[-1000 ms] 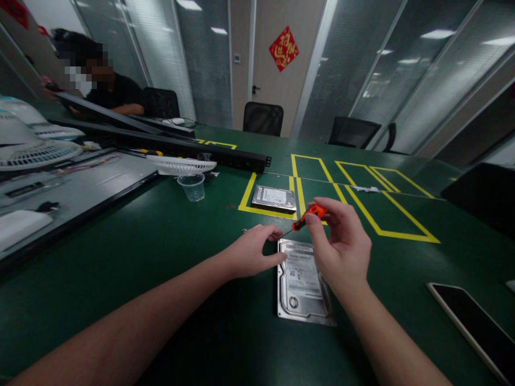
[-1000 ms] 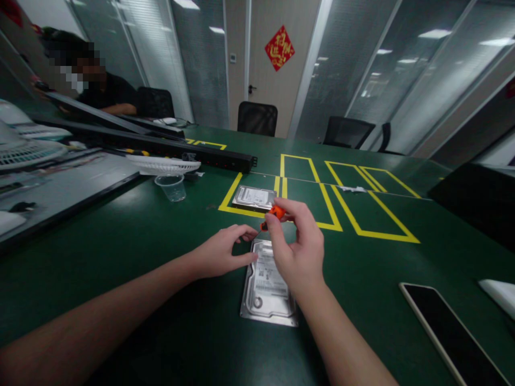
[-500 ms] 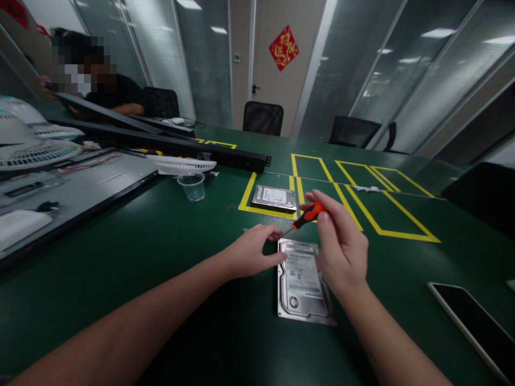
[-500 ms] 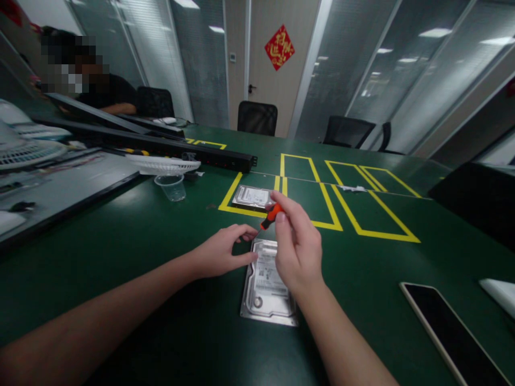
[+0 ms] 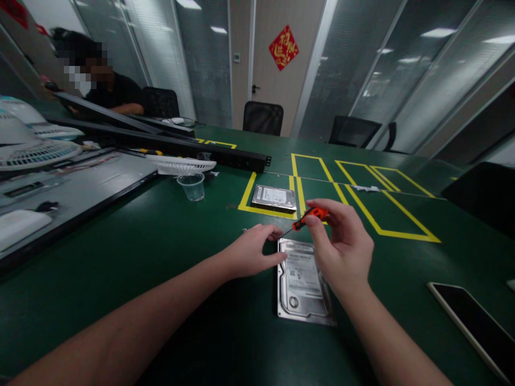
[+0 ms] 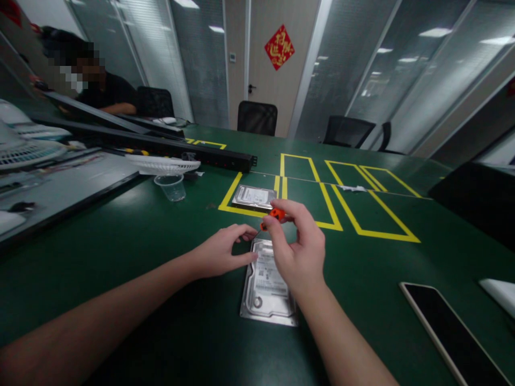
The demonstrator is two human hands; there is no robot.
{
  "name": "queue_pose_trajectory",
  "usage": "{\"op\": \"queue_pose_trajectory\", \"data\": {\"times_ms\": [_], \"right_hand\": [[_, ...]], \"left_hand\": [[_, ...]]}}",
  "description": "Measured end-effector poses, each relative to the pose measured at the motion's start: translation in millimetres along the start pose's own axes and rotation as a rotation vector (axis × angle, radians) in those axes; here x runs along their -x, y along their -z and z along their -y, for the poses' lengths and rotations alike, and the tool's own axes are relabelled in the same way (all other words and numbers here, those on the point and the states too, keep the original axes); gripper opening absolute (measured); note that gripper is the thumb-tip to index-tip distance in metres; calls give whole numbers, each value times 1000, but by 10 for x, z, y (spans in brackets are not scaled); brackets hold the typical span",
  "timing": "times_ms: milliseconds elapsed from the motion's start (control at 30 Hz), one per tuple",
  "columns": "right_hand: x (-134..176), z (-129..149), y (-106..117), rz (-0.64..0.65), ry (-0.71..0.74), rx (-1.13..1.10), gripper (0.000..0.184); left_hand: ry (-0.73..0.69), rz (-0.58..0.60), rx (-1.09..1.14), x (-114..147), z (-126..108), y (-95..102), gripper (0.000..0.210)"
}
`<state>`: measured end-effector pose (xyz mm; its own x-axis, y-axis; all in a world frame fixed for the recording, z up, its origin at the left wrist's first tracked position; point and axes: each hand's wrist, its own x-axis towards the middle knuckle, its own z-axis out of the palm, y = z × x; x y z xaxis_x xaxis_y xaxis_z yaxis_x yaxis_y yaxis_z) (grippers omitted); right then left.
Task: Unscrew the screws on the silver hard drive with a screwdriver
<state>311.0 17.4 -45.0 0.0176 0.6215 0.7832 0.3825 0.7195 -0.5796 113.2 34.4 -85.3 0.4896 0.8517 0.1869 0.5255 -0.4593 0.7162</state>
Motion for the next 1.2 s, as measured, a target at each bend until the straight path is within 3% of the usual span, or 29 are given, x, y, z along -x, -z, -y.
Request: {"op": "queue_pose_trajectory", "data": {"times_ms": [167,433,733,1000,1200], "right_hand": [[17,25,5,66,-39,-85,35],[7,-43,-35,-54,-22,-3,29],[28,-2,6,51,-19,-71,38],[7,-36,-29,-52,30,27,32],[21,-6,19,42,-2,-3,38]], "left_hand": [[-11,-7,0,2,3,1,45],[5,0,0,2,-4,1,48],[3,-5,-2,-5,-13,-2,45],[8,5,4,0,-14,10,47],[2,4,1,-3,-18,8,46]]}}
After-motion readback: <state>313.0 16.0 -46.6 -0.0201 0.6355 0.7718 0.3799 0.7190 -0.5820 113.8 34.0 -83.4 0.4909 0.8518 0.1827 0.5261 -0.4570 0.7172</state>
